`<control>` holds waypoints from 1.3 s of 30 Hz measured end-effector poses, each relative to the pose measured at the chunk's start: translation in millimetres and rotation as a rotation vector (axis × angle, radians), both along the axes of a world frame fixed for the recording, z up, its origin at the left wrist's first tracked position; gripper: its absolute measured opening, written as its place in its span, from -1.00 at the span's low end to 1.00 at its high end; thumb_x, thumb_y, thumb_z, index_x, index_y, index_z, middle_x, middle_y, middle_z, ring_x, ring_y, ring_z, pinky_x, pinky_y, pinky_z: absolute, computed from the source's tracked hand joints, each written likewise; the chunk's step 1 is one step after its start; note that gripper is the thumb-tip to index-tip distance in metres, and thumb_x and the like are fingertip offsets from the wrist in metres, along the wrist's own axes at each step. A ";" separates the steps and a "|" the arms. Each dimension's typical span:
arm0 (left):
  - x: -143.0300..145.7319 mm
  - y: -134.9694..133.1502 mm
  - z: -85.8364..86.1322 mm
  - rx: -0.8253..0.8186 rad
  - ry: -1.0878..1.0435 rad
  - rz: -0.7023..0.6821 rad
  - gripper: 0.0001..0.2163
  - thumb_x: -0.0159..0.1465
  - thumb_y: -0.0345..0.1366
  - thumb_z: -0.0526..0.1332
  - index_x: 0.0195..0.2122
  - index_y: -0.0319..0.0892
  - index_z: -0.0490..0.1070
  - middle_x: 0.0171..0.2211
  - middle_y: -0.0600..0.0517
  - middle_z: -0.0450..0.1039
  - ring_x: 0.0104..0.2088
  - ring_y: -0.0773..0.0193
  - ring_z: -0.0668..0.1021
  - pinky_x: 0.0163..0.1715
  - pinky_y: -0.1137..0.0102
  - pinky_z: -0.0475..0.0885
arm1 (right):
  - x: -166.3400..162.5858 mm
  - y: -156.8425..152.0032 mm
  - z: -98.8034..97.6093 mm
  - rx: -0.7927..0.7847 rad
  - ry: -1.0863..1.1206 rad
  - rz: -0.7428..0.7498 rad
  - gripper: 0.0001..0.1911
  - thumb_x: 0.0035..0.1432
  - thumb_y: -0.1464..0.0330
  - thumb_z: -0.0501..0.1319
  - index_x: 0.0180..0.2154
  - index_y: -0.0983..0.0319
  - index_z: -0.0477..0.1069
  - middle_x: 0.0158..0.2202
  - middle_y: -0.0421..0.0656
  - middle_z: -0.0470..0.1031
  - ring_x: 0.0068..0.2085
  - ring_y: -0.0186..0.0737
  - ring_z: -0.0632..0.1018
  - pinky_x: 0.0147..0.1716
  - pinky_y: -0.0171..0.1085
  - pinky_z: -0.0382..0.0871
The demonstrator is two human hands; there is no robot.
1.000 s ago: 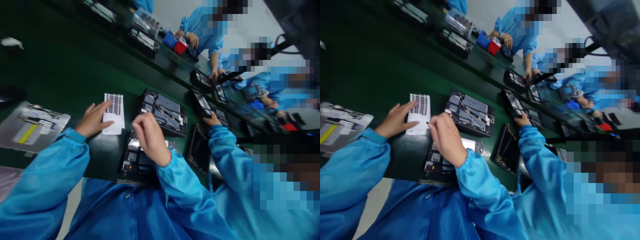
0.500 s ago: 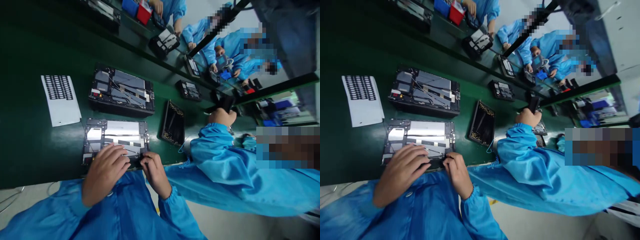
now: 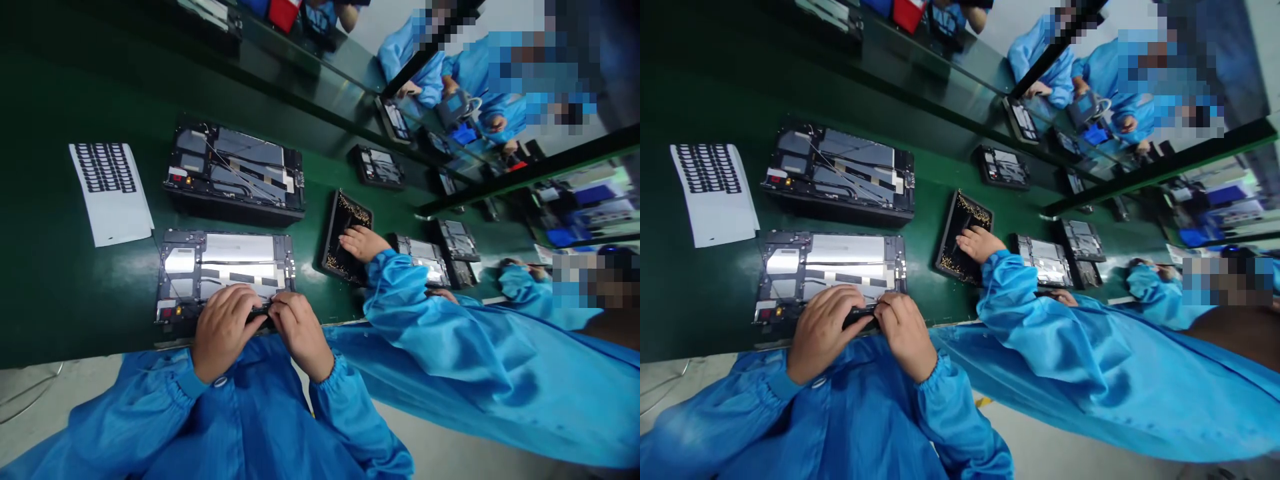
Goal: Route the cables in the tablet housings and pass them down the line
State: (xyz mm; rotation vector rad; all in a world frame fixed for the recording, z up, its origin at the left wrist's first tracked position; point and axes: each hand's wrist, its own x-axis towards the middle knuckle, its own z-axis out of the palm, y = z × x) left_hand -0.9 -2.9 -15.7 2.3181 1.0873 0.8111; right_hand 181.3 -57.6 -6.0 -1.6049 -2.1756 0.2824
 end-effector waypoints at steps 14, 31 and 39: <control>0.7 0.5 -0.1 -0.005 0.009 -0.018 -0.94 0.36 -0.29 0.24 -0.19 -0.13 0.39 -0.16 -0.01 0.53 0.02 0.10 0.51 0.06 0.18 0.37 | -3.9 3.6 6.1 -0.035 -0.057 -0.005 -0.86 0.42 0.45 0.09 -0.11 0.24 0.42 -0.07 -0.02 0.49 -0.07 -0.10 0.46 -0.07 -0.12 0.46; 9.1 3.9 6.2 0.038 0.097 -0.006 -0.91 0.37 -0.28 0.23 -0.27 -0.11 0.49 -0.19 0.01 0.54 -0.04 0.08 0.51 -0.03 0.15 0.36 | 7.0 -5.7 -4.7 0.044 0.214 -0.134 -0.89 0.34 0.45 0.22 -0.10 0.18 0.45 -0.14 -0.07 0.49 -0.09 -0.16 0.52 -0.12 -0.16 0.47; 8.8 3.4 6.2 0.048 0.097 0.000 -0.89 0.38 -0.27 0.23 -0.29 -0.08 0.51 -0.20 0.02 0.55 -0.06 0.10 0.53 -0.06 0.17 0.37 | 7.1 -4.1 -3.0 0.047 0.157 -0.112 -0.89 0.37 0.46 0.18 -0.11 0.20 0.43 -0.14 -0.07 0.49 -0.10 -0.17 0.50 -0.11 -0.18 0.46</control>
